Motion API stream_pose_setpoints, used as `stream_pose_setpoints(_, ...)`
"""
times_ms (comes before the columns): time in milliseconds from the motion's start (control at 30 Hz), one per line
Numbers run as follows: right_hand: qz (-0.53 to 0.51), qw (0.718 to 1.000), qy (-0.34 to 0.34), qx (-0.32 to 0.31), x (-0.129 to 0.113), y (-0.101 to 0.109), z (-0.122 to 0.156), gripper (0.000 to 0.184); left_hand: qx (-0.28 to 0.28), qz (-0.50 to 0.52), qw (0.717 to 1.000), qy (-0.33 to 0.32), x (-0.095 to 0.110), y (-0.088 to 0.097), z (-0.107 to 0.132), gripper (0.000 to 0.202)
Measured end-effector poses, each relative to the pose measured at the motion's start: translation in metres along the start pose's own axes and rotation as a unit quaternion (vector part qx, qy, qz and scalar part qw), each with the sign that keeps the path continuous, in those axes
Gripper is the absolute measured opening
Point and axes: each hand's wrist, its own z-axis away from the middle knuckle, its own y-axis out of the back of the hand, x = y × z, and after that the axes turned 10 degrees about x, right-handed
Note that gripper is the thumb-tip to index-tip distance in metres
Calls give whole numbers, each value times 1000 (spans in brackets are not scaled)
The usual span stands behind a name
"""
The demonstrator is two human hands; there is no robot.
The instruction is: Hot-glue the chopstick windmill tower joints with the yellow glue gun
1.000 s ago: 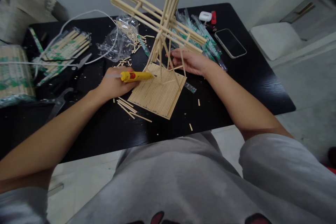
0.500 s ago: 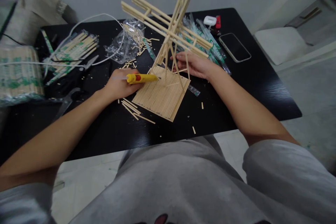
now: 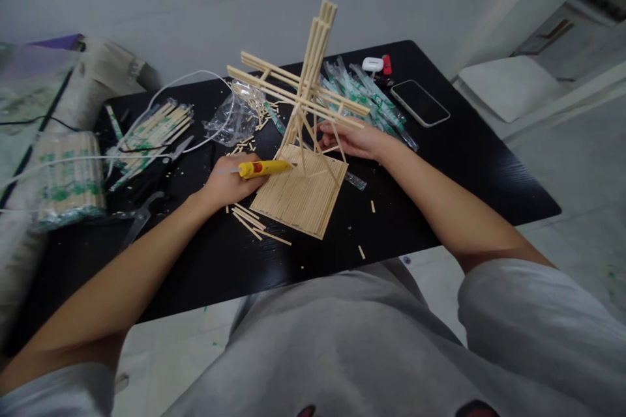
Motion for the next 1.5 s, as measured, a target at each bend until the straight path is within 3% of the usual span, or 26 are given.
stream_pose_setpoints(433, -16, 1000, -7, -22, 1, 1, -2, 17, -9, -10, 1000, 21, 5, 3, -2, 23)
stream_pose_setpoints(800, 2, 999, -3, 36, -1, -4, 4, 12, 20, -11, 1000, 14, 1, -3, 1, 23)
stream_pose_setpoints(967, 15, 1000, 3, 24, -2, -3, 4, 12, 11, -1, 1000, 23, 1, -4, 1, 18)
stream_pose_setpoints(1200, 4, 1000, 10, 4, -2, -5, 5, 29, 9, 6, 1000, -7, 1, -4, 0, 22)
stream_pose_setpoints(1500, 19, 999, 3, 29, -2, -3, 4, 16, 1, -11, 1000, 12, 2, -2, 0, 22)
